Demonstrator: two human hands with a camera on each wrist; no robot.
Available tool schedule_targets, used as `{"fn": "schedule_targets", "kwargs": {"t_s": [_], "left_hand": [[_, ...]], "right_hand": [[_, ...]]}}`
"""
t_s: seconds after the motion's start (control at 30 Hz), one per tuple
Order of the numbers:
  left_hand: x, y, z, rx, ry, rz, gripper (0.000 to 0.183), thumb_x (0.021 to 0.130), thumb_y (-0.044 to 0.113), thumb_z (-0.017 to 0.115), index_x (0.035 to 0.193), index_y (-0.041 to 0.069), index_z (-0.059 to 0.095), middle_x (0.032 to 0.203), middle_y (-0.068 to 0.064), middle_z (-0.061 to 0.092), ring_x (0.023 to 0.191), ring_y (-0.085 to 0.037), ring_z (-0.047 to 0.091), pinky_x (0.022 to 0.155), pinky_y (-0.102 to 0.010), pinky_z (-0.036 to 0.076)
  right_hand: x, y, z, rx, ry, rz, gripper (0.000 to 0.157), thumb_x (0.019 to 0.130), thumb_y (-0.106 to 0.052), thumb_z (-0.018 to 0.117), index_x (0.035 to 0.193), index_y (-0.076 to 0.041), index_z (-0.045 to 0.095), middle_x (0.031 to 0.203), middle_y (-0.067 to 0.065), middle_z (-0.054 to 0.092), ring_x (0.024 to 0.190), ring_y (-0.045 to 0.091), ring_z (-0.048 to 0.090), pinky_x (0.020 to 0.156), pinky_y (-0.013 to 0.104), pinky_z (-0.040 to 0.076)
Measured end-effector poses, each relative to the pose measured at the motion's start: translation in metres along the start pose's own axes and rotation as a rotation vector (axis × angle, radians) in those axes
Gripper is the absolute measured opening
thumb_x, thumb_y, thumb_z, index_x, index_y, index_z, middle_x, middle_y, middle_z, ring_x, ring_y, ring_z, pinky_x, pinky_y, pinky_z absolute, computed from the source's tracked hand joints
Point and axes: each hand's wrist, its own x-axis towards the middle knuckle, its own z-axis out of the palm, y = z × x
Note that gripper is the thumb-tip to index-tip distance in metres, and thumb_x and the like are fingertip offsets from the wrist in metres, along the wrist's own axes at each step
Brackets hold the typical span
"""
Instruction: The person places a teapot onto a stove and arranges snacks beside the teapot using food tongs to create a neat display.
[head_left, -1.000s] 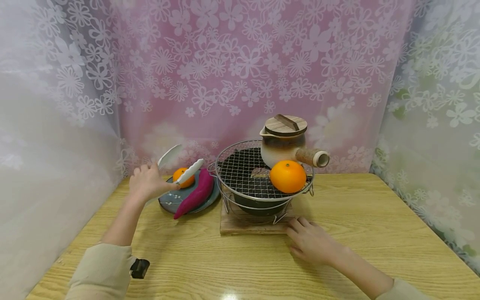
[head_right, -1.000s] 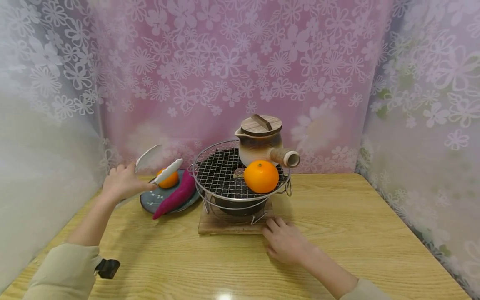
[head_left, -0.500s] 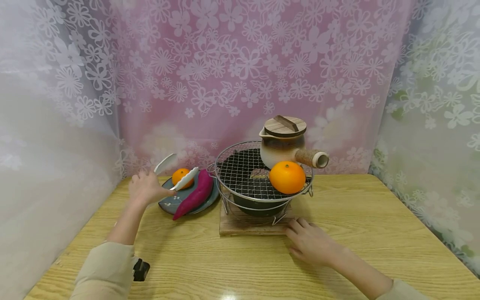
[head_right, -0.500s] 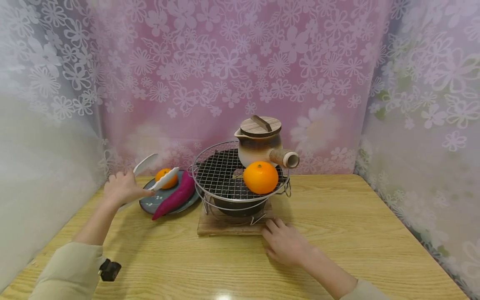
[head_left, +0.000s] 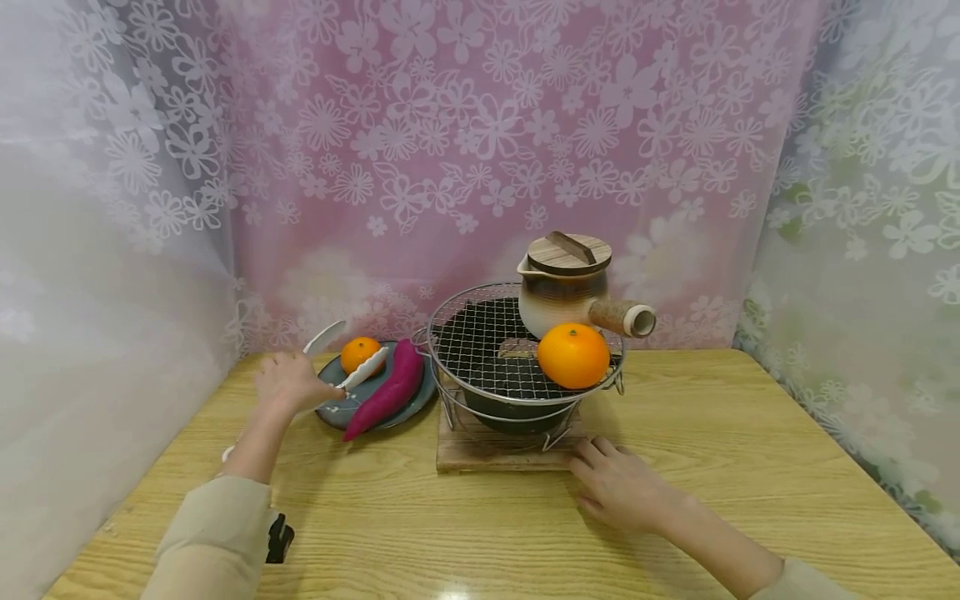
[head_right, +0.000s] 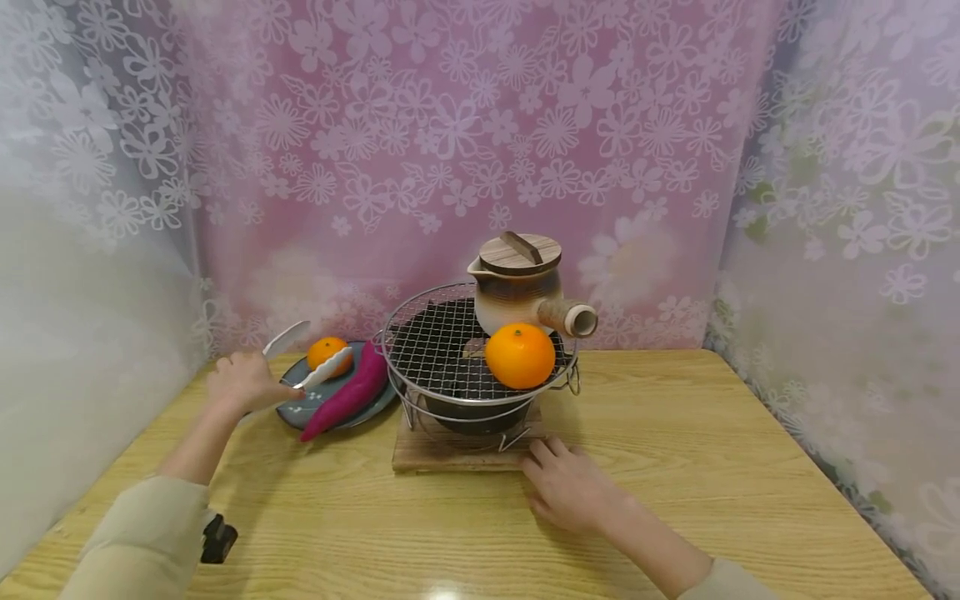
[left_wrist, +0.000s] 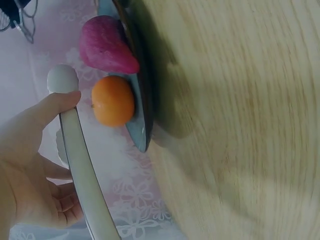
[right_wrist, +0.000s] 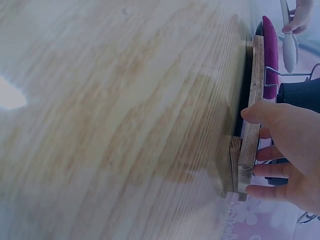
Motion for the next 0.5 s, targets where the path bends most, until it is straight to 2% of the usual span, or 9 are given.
{"fn": "schedule_targets", "kwargs": {"t_s": [0.33, 0.5], "left_hand": [[0.008, -0.003, 0.014, 0.050, 0.060, 0.005, 0.086, 0.065, 0.052, 0.072, 0.104, -0.019, 0.044, 0.095, -0.035, 0.045, 0.091, -0.047, 0.042, 0.080, -0.053, 0.036], [0.011, -0.007, 0.019, 0.061, 0.051, -0.009, 0.082, 0.067, 0.050, 0.071, 0.101, -0.020, 0.044, 0.093, -0.035, 0.045, 0.090, -0.047, 0.043, 0.079, -0.052, 0.035]], "right_hand": [[0.000, 0.001, 0.001, -0.016, -0.002, -0.011, 0.041, 0.078, -0.033, 0.071, 0.108, -0.009, 0.058, 0.102, 0.008, 0.051, 0.091, 0.026, 0.051, 0.069, 0.039, 0.049], [0.000, 0.001, 0.001, -0.018, 0.010, -0.013, 0.041, 0.077, -0.032, 0.071, 0.109, -0.009, 0.059, 0.100, 0.008, 0.051, 0.090, 0.026, 0.051, 0.067, 0.039, 0.049]]}}
